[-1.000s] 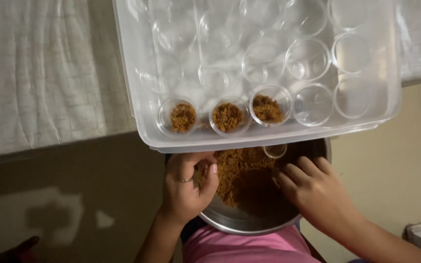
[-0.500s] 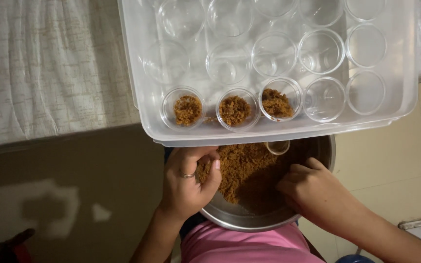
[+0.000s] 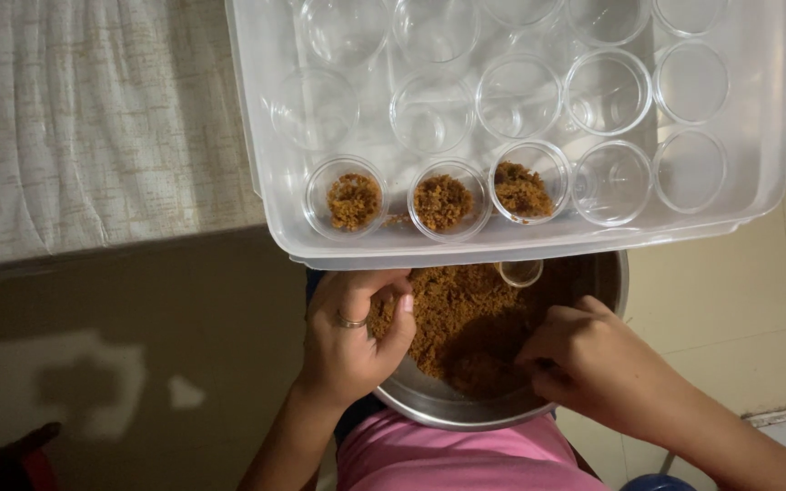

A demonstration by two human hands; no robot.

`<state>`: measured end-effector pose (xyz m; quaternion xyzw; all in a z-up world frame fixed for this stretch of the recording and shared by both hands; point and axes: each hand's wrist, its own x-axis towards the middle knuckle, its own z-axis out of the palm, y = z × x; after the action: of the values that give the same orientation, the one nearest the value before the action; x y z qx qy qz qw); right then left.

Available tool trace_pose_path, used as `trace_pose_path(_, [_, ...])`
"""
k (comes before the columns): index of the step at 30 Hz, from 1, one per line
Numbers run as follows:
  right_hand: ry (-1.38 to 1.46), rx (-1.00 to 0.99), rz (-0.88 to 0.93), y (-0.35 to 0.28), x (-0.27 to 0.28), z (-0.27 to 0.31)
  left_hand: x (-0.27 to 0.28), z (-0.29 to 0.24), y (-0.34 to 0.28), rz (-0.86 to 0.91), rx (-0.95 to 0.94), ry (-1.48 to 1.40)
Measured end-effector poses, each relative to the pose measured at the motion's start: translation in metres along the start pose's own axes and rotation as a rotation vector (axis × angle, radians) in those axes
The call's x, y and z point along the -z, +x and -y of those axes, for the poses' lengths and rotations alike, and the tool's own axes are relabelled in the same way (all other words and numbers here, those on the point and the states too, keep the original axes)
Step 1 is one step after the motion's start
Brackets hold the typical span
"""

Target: Scooping ground crust or food mixture from a bowl into small plastic cups using a spoon.

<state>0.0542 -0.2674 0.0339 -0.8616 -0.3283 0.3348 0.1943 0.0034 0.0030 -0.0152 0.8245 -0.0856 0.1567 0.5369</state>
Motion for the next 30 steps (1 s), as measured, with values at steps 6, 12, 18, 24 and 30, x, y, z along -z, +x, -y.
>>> trace_pose_path(6, [-0.046,-0.060,0.106,0.000,-0.007,-0.003,0.000,-0.003,0.001,-0.036,-0.044,0.046])
trace_pose_path(12, [-0.155,-0.112,0.180,0.001,-0.002,-0.001,0.000,0.000,-0.002,-0.002,-0.004,-0.015])
trace_pose_path(18, [0.003,0.050,0.071,-0.022,-0.008,-0.031,0.001,-0.002,0.000,-0.016,-0.018,0.018])
trace_pose_path(24, [0.063,0.058,0.004,-0.047,0.034,-0.024,0.002,-0.007,0.002,-0.034,-0.023,0.017])
trace_pose_path(30, [-0.056,-0.040,-0.119,-0.106,0.103,-0.069,0.001,-0.014,0.004,-0.049,-0.006,0.020])
